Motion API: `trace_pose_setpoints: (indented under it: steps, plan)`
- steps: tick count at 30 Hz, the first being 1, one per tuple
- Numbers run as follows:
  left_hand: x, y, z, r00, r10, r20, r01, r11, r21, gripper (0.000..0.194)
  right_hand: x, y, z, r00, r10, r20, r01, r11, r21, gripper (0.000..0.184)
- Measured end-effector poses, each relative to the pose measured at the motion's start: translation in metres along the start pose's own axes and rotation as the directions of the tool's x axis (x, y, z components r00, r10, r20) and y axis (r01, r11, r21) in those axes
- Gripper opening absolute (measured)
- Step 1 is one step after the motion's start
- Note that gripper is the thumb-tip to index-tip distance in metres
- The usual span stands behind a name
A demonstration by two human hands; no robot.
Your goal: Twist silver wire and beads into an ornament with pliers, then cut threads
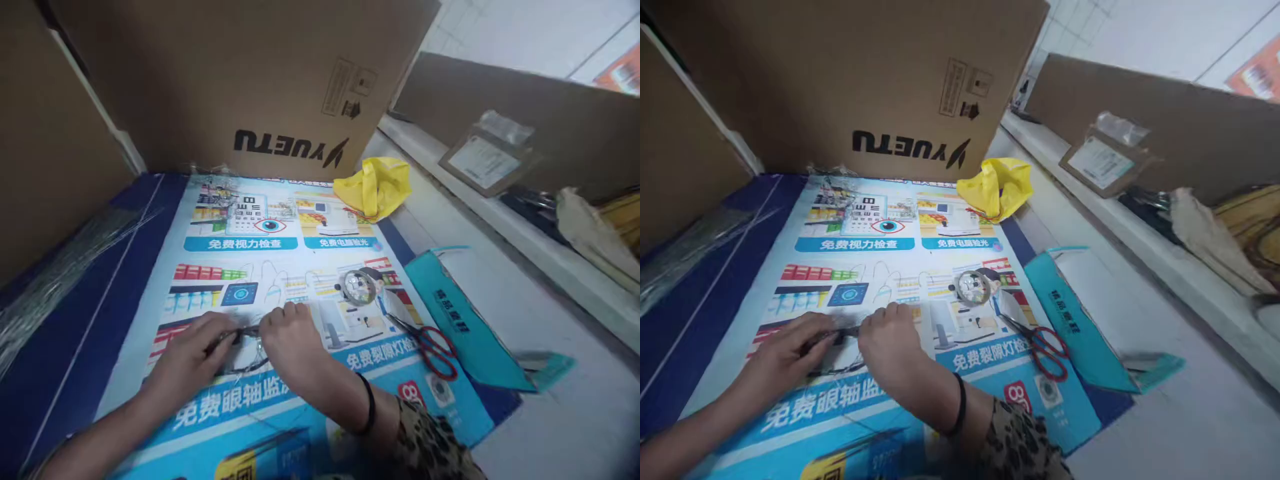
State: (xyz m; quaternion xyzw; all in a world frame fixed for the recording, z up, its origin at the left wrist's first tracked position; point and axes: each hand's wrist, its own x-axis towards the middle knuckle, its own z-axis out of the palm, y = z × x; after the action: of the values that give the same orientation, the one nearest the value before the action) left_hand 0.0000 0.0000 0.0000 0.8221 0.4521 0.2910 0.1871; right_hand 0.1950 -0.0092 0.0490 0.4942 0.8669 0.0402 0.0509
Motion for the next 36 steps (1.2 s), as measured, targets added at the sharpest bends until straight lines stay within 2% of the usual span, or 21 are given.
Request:
trace_pose_setpoints:
  steps: [5, 9, 14, 18, 21, 24, 36]
  plan:
    - [-0.001, -0.002, 0.008, 0.999, -0.052, 0.009, 0.052, 0.998, 0.042, 0.022, 0.001, -0.005, -0.002, 1.000, 0.016, 0.005, -0.016, 1.000, 0.012, 0.011]
    - [-0.002, 0.001, 0.006, 0.995, -0.094, 0.028, 0.093, 0.994, 0.053, 0.022, 0.001, -0.005, -0.002, 1.000, 0.013, 0.005, -0.013, 1.000, 0.015, 0.012]
    - [0.000, 0.003, 0.004, 0.976, -0.192, 0.106, 0.180, 0.977, 0.111, 0.020, 0.000, -0.006, -0.001, 1.000, 0.023, -0.002, -0.023, 1.000, -0.015, 0.013]
    - [0.003, 0.008, 0.002, 0.966, -0.231, 0.120, 0.214, 0.967, 0.138, 0.015, -0.001, -0.006, -0.004, 0.999, 0.005, 0.038, -0.006, 1.000, 0.007, 0.012]
    - [0.006, 0.012, 0.000, 0.963, -0.230, 0.137, 0.215, 0.970, 0.112, 0.011, 0.001, -0.005, -0.008, 0.994, 0.028, 0.107, -0.030, 0.999, 0.020, 0.012]
    - [0.008, 0.014, -0.002, 0.957, -0.251, 0.145, 0.241, 0.967, 0.086, 0.007, 0.003, -0.004, -0.009, 0.992, 0.034, 0.124, -0.036, 0.999, 0.012, 0.012]
    - [0.006, 0.011, 0.000, 0.977, -0.198, 0.084, 0.199, 0.980, -0.009, 0.006, -0.004, 0.001, -0.003, 0.999, 0.046, -0.007, -0.046, 0.997, -0.065, 0.012]
